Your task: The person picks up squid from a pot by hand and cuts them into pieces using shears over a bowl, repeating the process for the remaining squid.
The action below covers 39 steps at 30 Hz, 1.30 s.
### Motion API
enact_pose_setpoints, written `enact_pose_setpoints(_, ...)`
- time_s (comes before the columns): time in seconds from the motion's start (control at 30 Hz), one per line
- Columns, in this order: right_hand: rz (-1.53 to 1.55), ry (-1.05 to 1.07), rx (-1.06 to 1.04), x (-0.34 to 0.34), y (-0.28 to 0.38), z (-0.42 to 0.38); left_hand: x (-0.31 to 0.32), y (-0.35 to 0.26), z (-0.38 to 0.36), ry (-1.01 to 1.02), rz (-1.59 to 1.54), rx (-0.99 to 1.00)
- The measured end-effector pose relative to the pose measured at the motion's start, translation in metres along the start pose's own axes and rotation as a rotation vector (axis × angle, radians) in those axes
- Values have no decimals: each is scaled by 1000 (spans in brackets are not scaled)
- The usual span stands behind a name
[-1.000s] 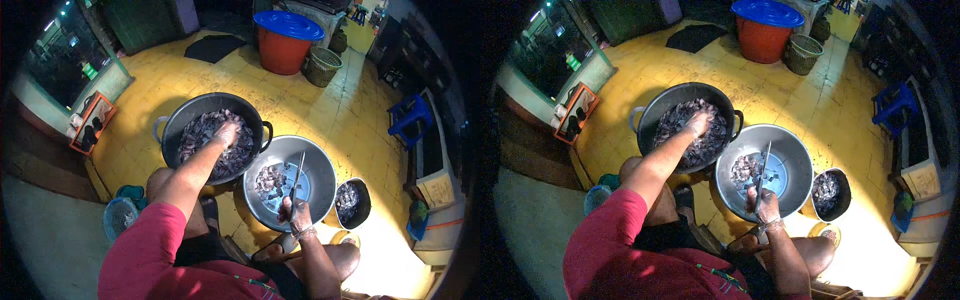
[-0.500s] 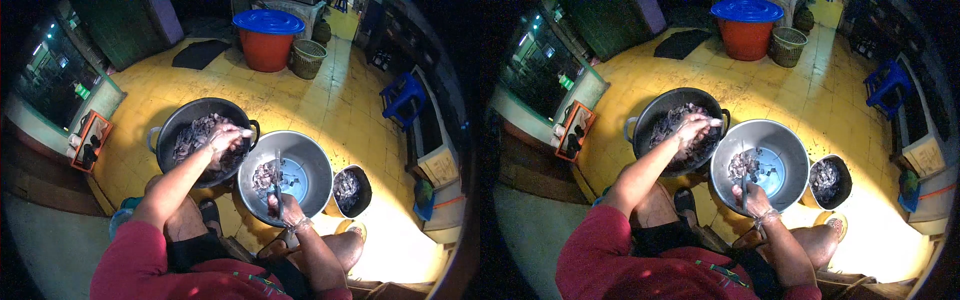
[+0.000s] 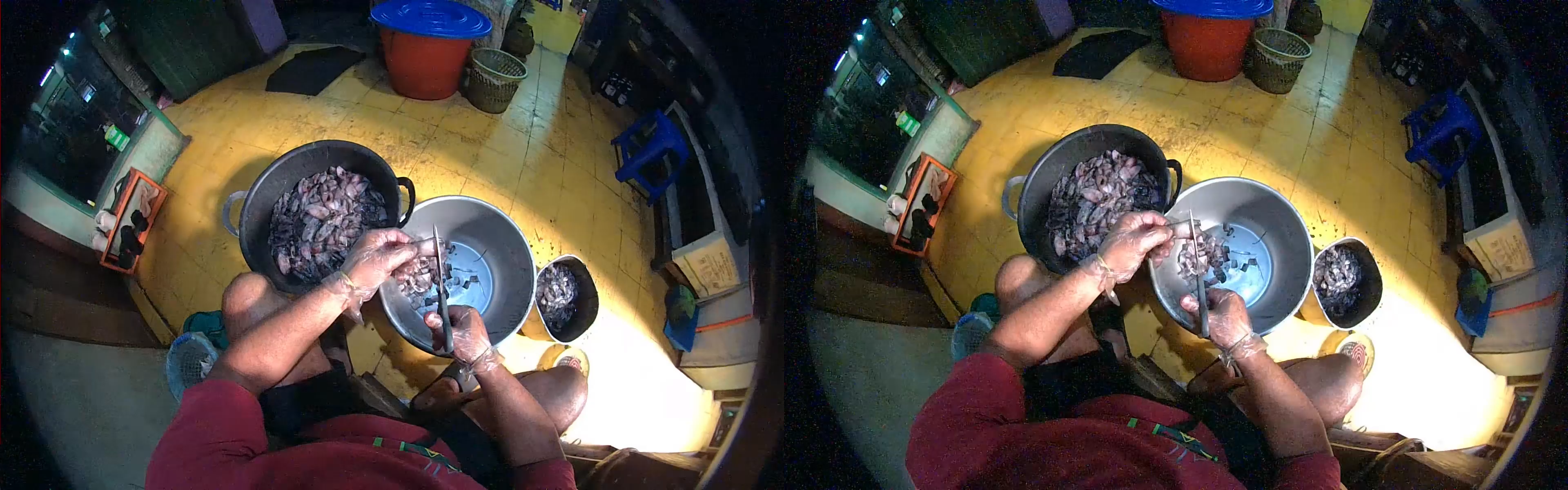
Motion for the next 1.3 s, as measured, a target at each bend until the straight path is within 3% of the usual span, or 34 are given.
enact_pose_setpoints(0.2,-160,-81,8,-5,-12,8,2,-15,1,-31,28,173)
enact_pose_setpoints(0.3,-126,-88,-46,-6,-5,5,1,-15,4,-21,10,175)
enact_pose_setpoints(0.47,105,-10,56,-1,0,-2,7,-7,8,73,200,60)
enact_pose_setpoints(0.57,36,-5,58,-5,-9,3,9,-6,9,75,194,56)
enact_pose_setpoints(0.7,173,-43,135,-8,3,-6,4,-6,11,65,67,53)
enact_pose_setpoints(0.83,373,36,-28,0,-5,2,-5,-8,13,7,-125,70)
enact_pose_setpoints(0.93,117,137,-129,18,-9,9,-3,-7,11,-6,-221,68)
enact_pose_setpoints(1.03,-32,127,-63,17,-9,5,-1,1,10,12,-92,58)
enact_pose_setpoints(1.2,55,42,13,11,-9,-1,11,-4,8,65,-97,54)
enact_pose_setpoints(1.3,-72,21,25,10,-13,1,12,-10,8,80,-116,65)
Point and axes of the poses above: each hand's wrist, its own z-axis towards the middle knuckle, its own x-axis out of the palm, y = z × x, the point moved 10 cm from there along z, towards the middle knuckle, and after that the axes turned 5 degrees about x, right-handed, at the moved point
